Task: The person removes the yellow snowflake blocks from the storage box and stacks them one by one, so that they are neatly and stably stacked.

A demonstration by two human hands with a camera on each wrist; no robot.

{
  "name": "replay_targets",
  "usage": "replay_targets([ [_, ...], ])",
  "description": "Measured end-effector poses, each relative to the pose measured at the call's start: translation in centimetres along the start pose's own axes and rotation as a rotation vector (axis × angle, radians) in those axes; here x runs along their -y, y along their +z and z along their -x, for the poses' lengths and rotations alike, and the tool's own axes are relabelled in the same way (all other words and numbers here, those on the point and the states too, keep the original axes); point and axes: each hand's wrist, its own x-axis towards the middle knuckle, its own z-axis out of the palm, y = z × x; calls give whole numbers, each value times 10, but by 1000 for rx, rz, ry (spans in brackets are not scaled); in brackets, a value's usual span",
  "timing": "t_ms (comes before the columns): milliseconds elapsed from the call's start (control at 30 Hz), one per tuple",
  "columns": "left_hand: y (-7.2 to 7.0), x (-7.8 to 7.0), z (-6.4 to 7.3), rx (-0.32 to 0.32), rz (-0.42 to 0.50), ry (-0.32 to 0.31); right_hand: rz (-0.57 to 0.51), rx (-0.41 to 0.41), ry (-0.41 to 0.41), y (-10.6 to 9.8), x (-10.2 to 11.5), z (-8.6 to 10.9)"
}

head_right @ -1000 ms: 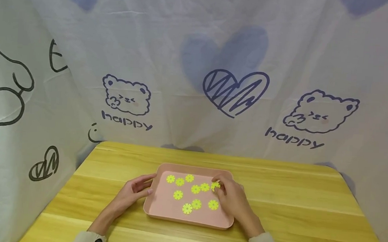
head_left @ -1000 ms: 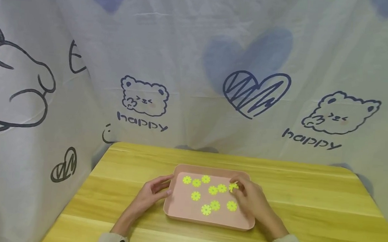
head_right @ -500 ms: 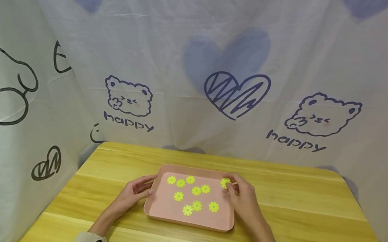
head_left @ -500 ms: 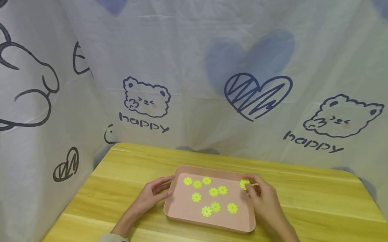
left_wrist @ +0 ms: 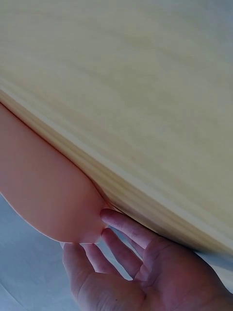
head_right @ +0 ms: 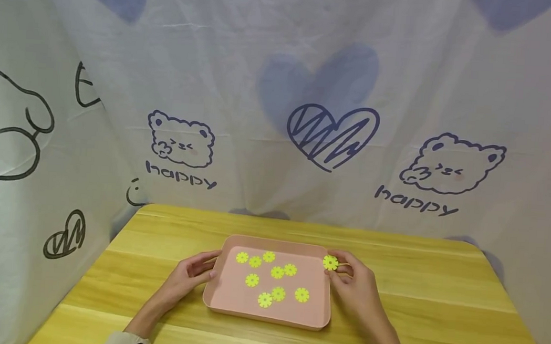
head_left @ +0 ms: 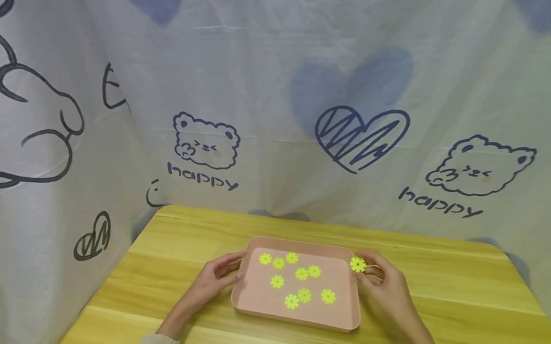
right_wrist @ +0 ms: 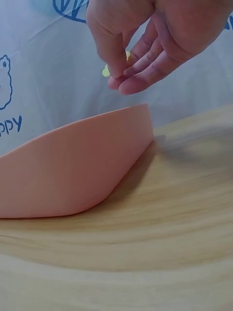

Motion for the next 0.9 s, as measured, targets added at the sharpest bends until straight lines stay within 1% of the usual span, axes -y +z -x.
replay_targets([
  [133, 0, -1, -1, -11, -7, -4, 45, -17, -26, -4, -3, 0],
  [267, 0, -3, -2, -2, -1, -13, 72, -41, -68, -8, -5, 1],
  [467, 1, -1, -1, -6, 7, -13, 91, -46, -82, -14, -9, 2],
  [633, 1, -1, 0, -16, 17, -24, 115, -50, -42, -21, -16, 5],
  [833, 2, -3, 1, -3, 31, -26, 122, -27, -3, -25, -27, 6],
  [900, 2, -3, 1, 0, 32, -23, 136, -20, 23, -26, -30, 6],
])
